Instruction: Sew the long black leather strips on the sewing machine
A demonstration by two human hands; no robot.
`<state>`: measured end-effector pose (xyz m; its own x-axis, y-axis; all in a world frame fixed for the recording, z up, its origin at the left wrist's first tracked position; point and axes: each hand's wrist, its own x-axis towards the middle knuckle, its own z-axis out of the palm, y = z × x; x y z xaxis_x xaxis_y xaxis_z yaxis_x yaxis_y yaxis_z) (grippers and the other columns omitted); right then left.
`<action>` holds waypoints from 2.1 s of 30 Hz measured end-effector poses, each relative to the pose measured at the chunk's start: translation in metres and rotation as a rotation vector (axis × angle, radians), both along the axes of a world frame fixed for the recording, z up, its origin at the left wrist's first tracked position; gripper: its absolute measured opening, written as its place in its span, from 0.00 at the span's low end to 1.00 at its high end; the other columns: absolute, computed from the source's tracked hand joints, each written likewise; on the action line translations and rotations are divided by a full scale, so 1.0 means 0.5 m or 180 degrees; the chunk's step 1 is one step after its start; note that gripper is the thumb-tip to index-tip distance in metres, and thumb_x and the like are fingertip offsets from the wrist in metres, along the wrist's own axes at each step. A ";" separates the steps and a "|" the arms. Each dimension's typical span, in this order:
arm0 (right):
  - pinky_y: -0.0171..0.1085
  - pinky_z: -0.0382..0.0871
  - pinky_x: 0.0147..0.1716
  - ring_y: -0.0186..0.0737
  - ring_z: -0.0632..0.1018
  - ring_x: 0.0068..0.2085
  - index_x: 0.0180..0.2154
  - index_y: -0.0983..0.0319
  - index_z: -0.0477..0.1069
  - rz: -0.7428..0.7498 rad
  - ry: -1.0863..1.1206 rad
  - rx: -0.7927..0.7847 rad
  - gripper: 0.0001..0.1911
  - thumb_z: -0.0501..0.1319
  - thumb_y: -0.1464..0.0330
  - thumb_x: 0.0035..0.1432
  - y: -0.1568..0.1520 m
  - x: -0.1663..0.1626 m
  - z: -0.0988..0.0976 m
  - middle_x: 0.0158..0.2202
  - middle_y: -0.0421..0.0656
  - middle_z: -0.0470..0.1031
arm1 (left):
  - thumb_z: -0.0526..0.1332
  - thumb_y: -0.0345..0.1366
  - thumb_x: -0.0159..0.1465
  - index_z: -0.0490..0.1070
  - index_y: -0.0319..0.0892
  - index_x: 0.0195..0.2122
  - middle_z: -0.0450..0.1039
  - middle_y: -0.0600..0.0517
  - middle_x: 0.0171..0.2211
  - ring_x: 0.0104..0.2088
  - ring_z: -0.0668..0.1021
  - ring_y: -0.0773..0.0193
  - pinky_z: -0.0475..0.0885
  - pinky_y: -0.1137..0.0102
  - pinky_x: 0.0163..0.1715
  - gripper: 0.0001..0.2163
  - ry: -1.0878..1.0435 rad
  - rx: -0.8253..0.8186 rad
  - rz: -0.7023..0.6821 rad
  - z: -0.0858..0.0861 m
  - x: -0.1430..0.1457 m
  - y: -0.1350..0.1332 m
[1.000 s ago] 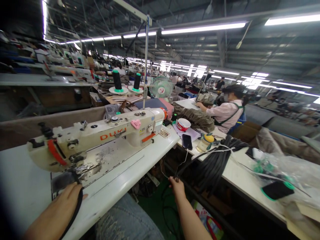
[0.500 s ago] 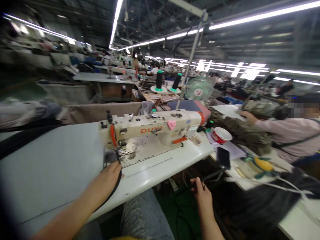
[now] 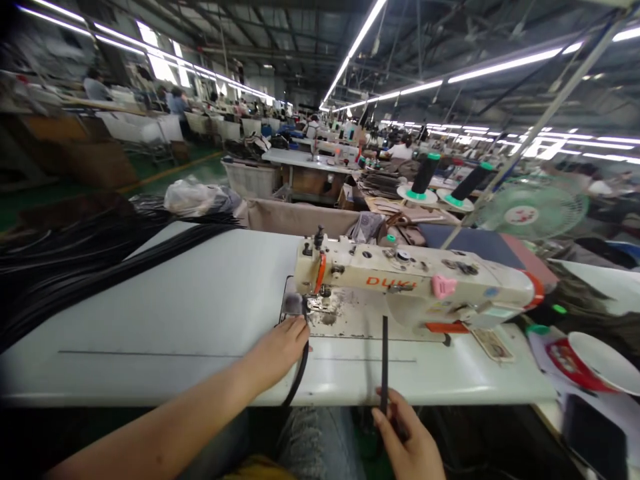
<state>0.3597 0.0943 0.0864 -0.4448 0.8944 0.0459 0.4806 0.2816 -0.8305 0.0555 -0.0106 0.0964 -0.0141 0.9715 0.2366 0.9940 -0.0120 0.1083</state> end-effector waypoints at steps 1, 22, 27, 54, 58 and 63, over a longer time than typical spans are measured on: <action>0.32 0.77 0.36 0.41 0.80 0.31 0.47 0.59 0.82 0.0128 -0.0031 -0.0008 0.33 0.69 0.42 0.50 -0.002 -0.009 -0.003 0.29 0.41 0.80 | 0.55 0.30 0.73 0.71 0.33 0.54 0.73 0.37 0.54 0.60 0.74 0.48 0.66 0.56 0.65 0.12 -0.0003 0.0063 0.0021 -0.003 -0.003 0.003; 0.39 0.77 0.36 0.49 0.81 0.35 0.49 0.65 0.80 0.0050 -0.0354 -0.0186 0.40 0.62 0.39 0.50 0.047 -0.183 0.027 0.29 0.44 0.81 | 0.54 0.31 0.73 0.72 0.35 0.52 0.74 0.39 0.52 0.55 0.77 0.55 0.66 0.60 0.65 0.10 0.0273 0.0714 0.0062 -0.045 -0.008 0.016; 0.37 0.63 0.22 0.42 0.73 0.25 0.51 0.67 0.78 -0.0049 -0.0271 -0.0597 0.42 0.63 0.39 0.49 0.045 -0.193 0.039 0.21 0.38 0.73 | 0.55 0.30 0.72 0.72 0.35 0.53 0.74 0.39 0.53 0.56 0.76 0.55 0.65 0.61 0.65 0.11 0.0251 0.0688 0.0025 -0.042 -0.009 0.015; 0.34 0.56 0.20 0.35 0.63 0.21 0.46 0.63 0.80 -0.0250 0.0012 -0.0361 0.35 0.63 0.40 0.52 0.010 -0.210 0.059 0.20 0.36 0.67 | 0.55 0.31 0.73 0.72 0.36 0.57 0.75 0.43 0.57 0.59 0.75 0.56 0.63 0.60 0.65 0.14 0.0131 0.0821 0.0186 -0.045 -0.020 0.010; 0.34 0.53 0.18 0.34 0.61 0.20 0.45 0.62 0.80 -0.0197 0.0042 -0.0458 0.37 0.63 0.37 0.51 0.011 -0.204 0.060 0.19 0.36 0.67 | 0.57 0.30 0.72 0.73 0.36 0.57 0.76 0.43 0.58 0.59 0.76 0.56 0.65 0.61 0.64 0.14 0.0043 0.0735 0.0431 -0.056 -0.044 -0.026; 0.32 0.55 0.19 0.33 0.63 0.21 0.42 0.63 0.79 -0.0145 0.0138 -0.0794 0.39 0.67 0.36 0.44 0.021 -0.191 0.056 0.20 0.38 0.69 | 0.56 0.24 0.68 0.70 0.38 0.61 0.72 0.43 0.62 0.63 0.73 0.56 0.63 0.58 0.67 0.20 -0.0221 0.0648 0.0856 -0.067 -0.092 -0.112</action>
